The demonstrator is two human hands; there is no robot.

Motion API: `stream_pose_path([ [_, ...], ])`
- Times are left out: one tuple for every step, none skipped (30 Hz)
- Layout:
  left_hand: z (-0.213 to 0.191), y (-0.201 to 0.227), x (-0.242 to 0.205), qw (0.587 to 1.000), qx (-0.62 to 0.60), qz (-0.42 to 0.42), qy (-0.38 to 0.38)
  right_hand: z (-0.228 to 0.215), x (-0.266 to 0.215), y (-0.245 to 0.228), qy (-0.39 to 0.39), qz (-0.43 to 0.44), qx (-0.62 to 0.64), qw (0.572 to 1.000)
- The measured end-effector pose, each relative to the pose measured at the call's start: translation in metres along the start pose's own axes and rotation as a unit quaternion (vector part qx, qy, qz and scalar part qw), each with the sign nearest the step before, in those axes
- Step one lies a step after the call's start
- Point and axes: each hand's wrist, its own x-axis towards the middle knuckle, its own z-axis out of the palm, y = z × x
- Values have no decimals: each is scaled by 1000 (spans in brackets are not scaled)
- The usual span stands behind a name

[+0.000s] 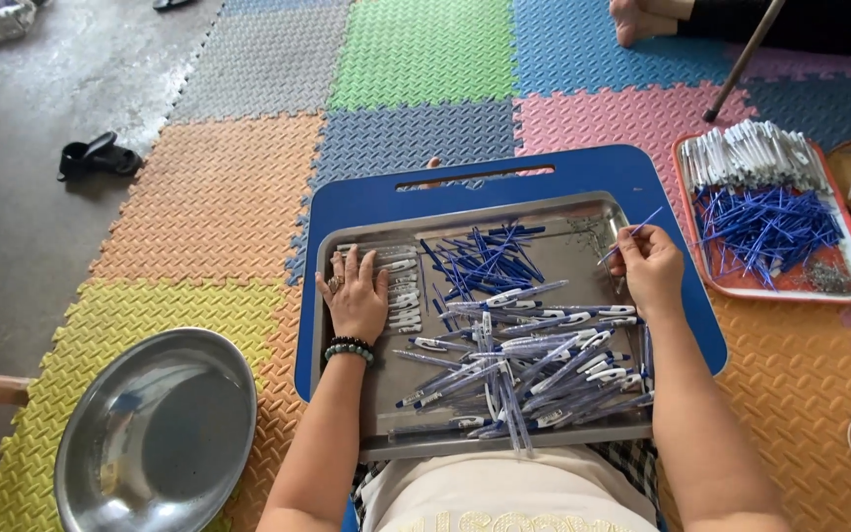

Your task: Assembling ballpoint pens by inserting blue ink refills into white pen barrels on a metal tray.

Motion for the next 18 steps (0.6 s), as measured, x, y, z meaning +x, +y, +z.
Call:
stream_pose_path([
  [-1, 1, 0, 1000, -1, -3, 0, 0, 0, 0, 1, -1, -2, 1000],
  [0, 0, 1, 1000, -2, -2, 3, -1, 0, 0, 2, -4, -1, 1000],
  [1, -1, 2, 1000, -2, -5, 3, -1, 1, 1, 3, -3, -2, 1000],
  [2, -1, 2, 1000, -2, -7, 1, -2, 0, 2, 4, -1, -4, 1000],
  [4, -2, 6, 1000, -3, -6, 3, -2, 1, 2, 5, -3, -3, 1000],
  [5, -3, 8, 1000, 0, -1, 6, -2, 1, 3, 6, -2, -4, 1000],
  [7, -5, 10, 1000, 2, 4, 8, -3, 1, 4, 6, -1, -6, 1000],
  [8, -5, 14, 1000, 1, 4, 11, -3, 0, 0, 7, -5, -5, 1000],
  [9, -5, 18, 1000, -1, 11, 17, -3, -2, -3, 9, 1, -6, 1000],
  [10, -7, 15, 1000, -1, 18, 16, -4, -9, -4, 11, 12, -7, 1000],
  [9, -7, 14, 1000, -1, 18, 14, -4, -12, 1, 11, 14, -8, 1000],
  [8, -6, 17, 1000, -12, 16, 6, -2, -12, 4, 13, 18, -10, 1000],
  [7, -6, 20, 1000, -23, 15, -3, -1, -11, 7, 15, 21, -11, 1000],
  [7, -6, 18, 1000, -24, 15, -4, -1, -15, 6, 16, 22, -12, 1000],
  [7, -6, 17, 1000, -26, 16, -7, 0, -19, 4, 20, 20, -16, 999],
  [6, -7, 21, 999, -28, 16, -7, 3, -16, -1, 23, 15, -19, 999],
  [6, -7, 22, 999, -28, 16, -4, 4, -19, -11, 23, 12, -18, 1000],
  [6, -7, 20, 999, -29, 18, -7, 4, -23, -21, 35, 15, -7, 999],
])
